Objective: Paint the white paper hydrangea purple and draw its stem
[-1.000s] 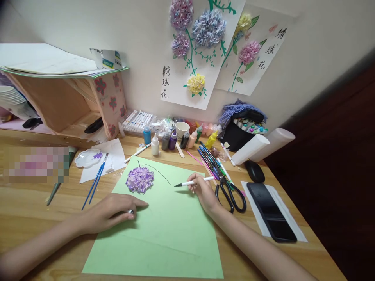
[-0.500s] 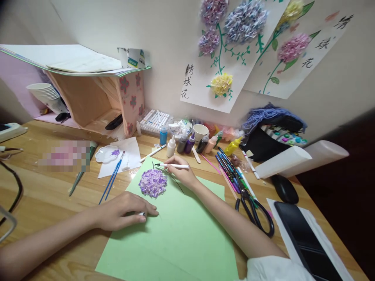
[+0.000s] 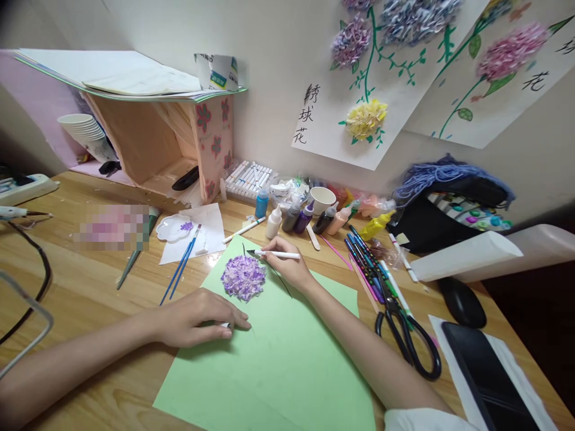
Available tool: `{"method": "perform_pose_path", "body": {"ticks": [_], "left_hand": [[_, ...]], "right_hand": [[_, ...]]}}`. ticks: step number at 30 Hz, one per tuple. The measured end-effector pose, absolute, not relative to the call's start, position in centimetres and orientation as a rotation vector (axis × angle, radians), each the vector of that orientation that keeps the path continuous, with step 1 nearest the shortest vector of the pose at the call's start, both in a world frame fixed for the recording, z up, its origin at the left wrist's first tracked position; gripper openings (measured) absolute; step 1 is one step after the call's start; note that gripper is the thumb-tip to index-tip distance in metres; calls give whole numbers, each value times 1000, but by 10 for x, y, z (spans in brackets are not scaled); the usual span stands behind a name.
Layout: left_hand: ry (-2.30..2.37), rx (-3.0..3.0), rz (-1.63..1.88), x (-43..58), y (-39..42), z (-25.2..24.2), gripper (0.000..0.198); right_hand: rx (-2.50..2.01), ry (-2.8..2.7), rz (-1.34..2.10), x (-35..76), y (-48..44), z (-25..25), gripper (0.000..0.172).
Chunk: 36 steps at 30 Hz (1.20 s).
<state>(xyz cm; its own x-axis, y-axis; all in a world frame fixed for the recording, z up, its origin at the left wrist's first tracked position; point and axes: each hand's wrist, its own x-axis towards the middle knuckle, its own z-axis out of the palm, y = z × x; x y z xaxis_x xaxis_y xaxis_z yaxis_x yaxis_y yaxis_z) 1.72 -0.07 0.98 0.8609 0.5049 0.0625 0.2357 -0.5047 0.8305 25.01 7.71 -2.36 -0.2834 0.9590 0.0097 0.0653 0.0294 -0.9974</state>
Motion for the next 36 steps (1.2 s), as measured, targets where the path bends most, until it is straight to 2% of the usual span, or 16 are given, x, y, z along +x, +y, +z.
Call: {"method": "perform_pose_path", "body": {"ticks": [36], "left_hand": [[538,2126,352,17,0,12,29]], "right_hand": [[-1144,-1639,1236,256,78,-24,5]]}}
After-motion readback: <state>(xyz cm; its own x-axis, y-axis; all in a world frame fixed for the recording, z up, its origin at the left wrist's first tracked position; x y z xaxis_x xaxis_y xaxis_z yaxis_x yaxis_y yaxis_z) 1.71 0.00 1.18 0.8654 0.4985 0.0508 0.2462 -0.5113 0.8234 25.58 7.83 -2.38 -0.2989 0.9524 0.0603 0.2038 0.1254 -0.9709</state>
